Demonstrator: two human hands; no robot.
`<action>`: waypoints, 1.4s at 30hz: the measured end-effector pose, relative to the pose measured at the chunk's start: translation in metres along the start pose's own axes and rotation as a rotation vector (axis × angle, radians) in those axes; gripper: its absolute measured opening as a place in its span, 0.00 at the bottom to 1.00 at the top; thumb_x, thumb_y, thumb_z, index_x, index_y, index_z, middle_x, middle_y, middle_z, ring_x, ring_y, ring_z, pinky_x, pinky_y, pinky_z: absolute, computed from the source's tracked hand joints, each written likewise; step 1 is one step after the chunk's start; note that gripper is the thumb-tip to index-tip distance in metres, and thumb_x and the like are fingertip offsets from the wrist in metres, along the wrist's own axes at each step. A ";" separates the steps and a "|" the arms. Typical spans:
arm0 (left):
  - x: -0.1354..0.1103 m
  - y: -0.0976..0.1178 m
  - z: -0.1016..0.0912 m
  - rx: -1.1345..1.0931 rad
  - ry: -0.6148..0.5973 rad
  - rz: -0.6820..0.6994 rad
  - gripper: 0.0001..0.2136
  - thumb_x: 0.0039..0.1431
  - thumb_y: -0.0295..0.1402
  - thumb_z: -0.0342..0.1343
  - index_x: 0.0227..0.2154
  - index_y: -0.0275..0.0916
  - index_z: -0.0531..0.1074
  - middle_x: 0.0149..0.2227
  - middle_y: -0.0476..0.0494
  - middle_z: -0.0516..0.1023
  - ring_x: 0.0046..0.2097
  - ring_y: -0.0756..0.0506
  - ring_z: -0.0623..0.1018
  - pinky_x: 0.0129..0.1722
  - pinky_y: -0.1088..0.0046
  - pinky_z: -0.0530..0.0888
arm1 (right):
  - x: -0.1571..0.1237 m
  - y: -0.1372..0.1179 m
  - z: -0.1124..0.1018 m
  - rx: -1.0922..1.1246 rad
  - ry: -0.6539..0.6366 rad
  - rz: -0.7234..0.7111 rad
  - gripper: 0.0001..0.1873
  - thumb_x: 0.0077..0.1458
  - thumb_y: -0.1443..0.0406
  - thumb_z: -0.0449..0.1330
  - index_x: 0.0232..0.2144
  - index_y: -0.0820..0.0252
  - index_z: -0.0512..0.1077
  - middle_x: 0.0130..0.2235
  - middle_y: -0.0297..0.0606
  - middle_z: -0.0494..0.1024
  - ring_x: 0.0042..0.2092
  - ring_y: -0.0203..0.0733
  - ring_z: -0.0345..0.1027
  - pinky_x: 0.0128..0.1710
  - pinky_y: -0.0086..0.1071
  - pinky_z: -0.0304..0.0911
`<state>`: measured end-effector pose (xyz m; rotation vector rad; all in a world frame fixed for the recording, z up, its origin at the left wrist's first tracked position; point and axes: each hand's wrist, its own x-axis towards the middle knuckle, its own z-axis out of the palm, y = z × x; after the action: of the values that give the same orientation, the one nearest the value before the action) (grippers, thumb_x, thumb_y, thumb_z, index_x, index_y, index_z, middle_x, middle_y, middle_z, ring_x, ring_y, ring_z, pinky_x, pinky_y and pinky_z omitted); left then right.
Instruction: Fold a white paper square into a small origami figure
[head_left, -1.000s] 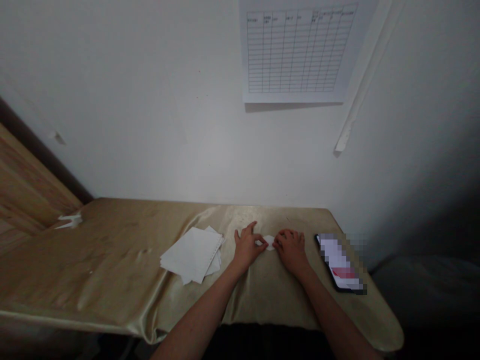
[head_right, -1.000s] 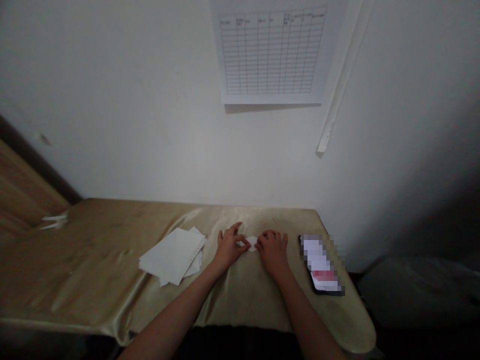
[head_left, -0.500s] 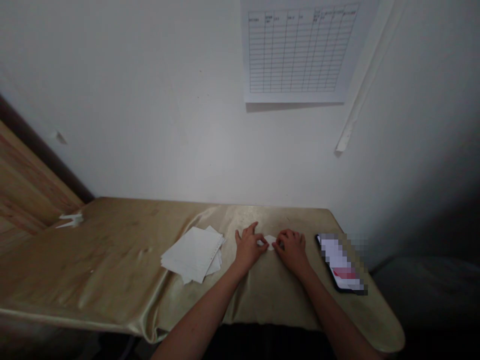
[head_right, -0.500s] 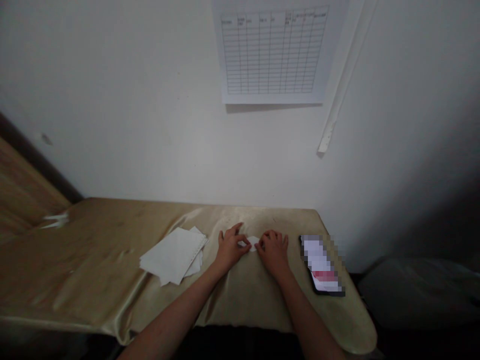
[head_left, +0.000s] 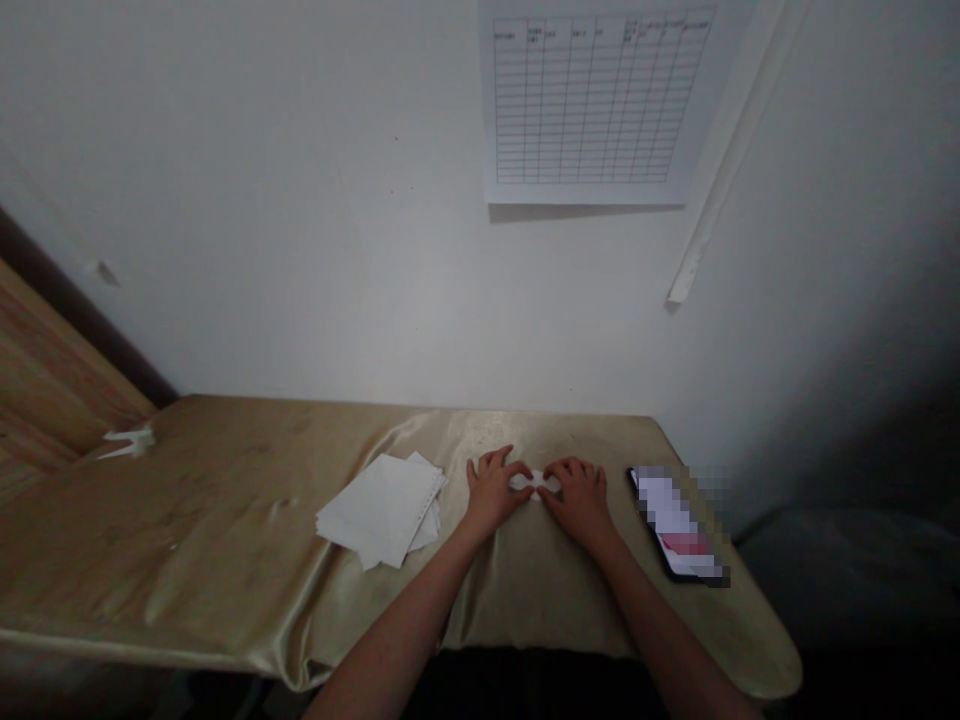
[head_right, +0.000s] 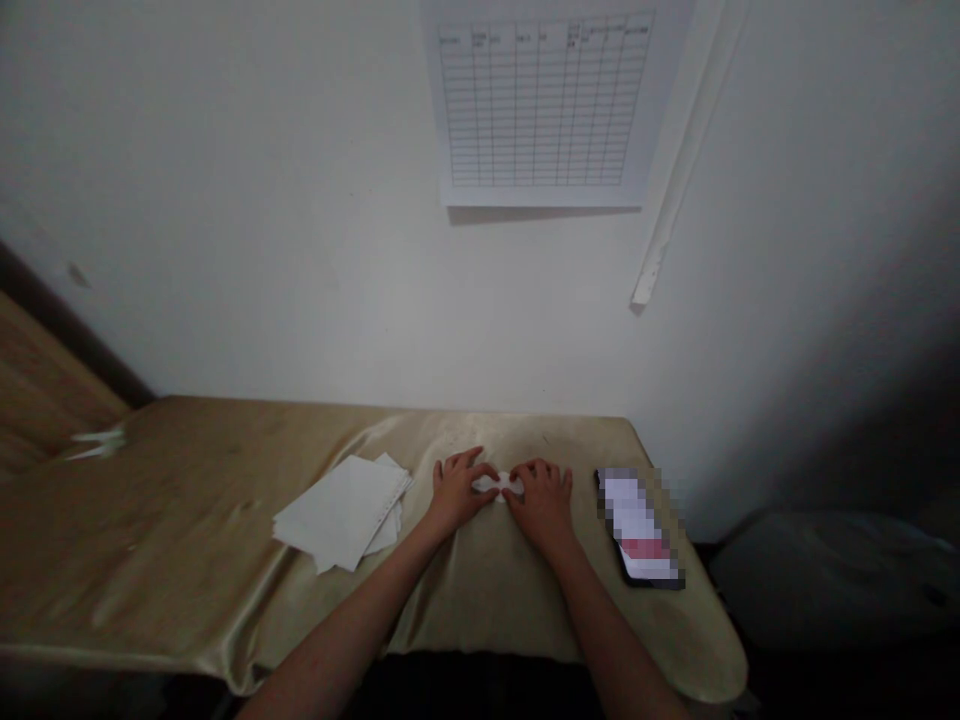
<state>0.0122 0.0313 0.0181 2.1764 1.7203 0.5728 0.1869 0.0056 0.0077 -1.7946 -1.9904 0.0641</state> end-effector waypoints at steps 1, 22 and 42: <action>0.001 -0.001 0.000 -0.002 -0.008 0.001 0.11 0.52 0.40 0.65 0.40 0.57 0.78 0.66 0.54 0.62 0.66 0.37 0.58 0.64 0.39 0.43 | 0.000 0.001 0.000 0.011 -0.002 0.003 0.11 0.57 0.55 0.60 0.42 0.47 0.74 0.48 0.38 0.72 0.53 0.51 0.60 0.61 0.56 0.42; 0.001 -0.016 -0.020 0.032 -0.199 0.057 0.15 0.59 0.37 0.59 0.48 0.64 0.76 0.68 0.56 0.58 0.69 0.36 0.55 0.66 0.44 0.47 | 0.007 0.025 -0.007 0.103 -0.135 -0.044 0.18 0.58 0.64 0.56 0.46 0.34 0.76 0.49 0.32 0.74 0.54 0.45 0.63 0.59 0.47 0.50; -0.003 -0.005 0.003 0.101 0.018 0.055 0.12 0.56 0.48 0.62 0.43 0.58 0.79 0.63 0.50 0.65 0.66 0.34 0.58 0.65 0.41 0.47 | 0.000 0.007 -0.002 0.025 -0.017 -0.029 0.14 0.57 0.51 0.60 0.43 0.44 0.76 0.48 0.38 0.72 0.53 0.51 0.61 0.58 0.49 0.48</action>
<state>0.0091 0.0291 0.0129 2.3009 1.7388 0.5322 0.1944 0.0058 0.0074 -1.7541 -2.0183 0.0951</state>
